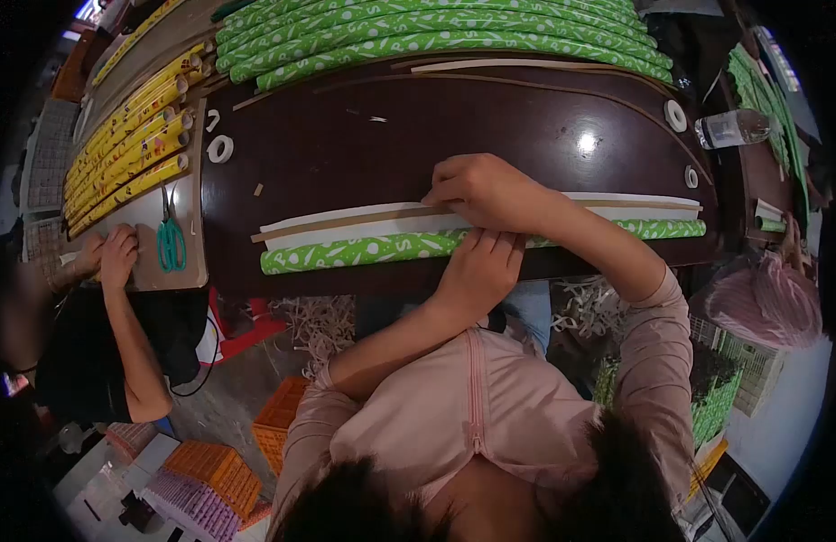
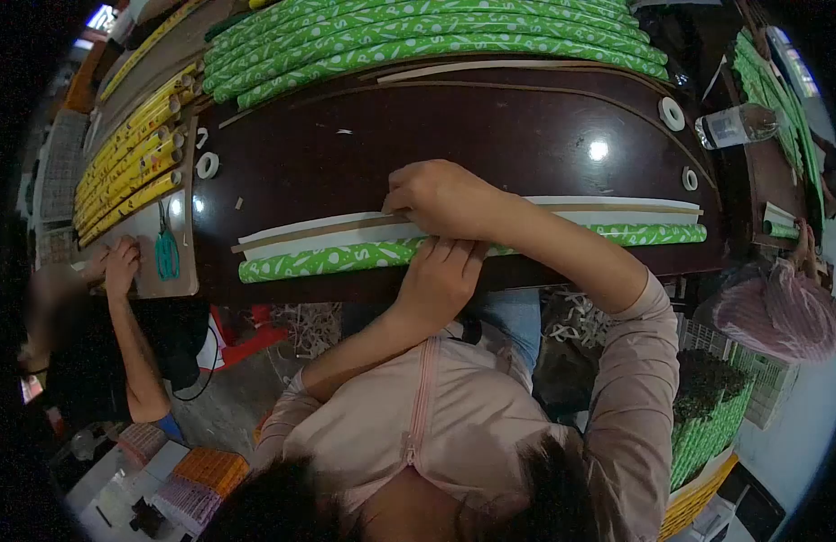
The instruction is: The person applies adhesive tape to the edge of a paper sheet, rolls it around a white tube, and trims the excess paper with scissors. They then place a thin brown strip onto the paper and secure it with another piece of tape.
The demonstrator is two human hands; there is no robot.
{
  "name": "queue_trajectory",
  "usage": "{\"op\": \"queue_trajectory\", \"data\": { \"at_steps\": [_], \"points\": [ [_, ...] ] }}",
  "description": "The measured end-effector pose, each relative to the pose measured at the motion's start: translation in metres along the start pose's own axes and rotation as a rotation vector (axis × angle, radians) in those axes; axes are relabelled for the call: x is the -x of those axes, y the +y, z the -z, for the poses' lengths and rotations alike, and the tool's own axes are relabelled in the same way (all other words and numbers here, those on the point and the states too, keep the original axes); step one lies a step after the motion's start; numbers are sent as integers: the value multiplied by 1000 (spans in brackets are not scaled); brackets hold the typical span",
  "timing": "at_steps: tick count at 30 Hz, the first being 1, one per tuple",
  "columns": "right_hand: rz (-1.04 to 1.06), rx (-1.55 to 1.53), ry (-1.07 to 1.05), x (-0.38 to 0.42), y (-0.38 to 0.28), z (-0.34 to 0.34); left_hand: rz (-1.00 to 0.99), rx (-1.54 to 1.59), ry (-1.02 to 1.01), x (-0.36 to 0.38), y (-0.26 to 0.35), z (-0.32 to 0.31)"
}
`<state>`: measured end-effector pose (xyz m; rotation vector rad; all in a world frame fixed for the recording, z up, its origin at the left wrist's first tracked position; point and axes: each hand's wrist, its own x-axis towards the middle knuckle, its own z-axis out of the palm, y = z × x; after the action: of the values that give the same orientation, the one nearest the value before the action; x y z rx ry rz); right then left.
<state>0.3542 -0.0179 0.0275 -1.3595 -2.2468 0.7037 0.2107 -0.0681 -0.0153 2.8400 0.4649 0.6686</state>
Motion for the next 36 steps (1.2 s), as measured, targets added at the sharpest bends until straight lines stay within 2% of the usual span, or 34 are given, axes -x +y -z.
{"op": "queue_trajectory", "data": {
  "at_steps": [1,3,7,10,12,13,15,18,21,27,31,33,36],
  "points": [
    [-3,-1,0,0,3,0,1,-10,-18,0,0,1],
    [191,185,56,0,7,0,-11,-11,17,-4,-1,5],
    [222,212,42,1,9,6,-8,-15,57,-7,-1,8],
    [211,71,44,2,15,3,-13,-39,50,-8,-1,11],
    [154,-128,16,3,18,0,-11,-36,49,-8,0,10],
    [153,-128,17,4,18,-1,-8,-35,47,-7,0,9],
    [-66,-377,22,5,16,-3,-9,-34,39,-7,0,9],
    [-142,-438,77,5,9,2,-8,-39,52,-8,0,9],
    [-20,-292,-11,2,10,5,-10,-47,38,-6,0,8],
    [9,-107,-103,2,7,4,-14,-43,11,-5,0,8],
    [-96,-304,-39,4,14,3,-12,-36,44,-9,-1,9],
    [-266,-427,-48,6,14,10,-11,-32,31,-9,0,9],
    [-170,-381,-53,10,11,11,-4,-21,29,-8,0,7]
  ]
}}
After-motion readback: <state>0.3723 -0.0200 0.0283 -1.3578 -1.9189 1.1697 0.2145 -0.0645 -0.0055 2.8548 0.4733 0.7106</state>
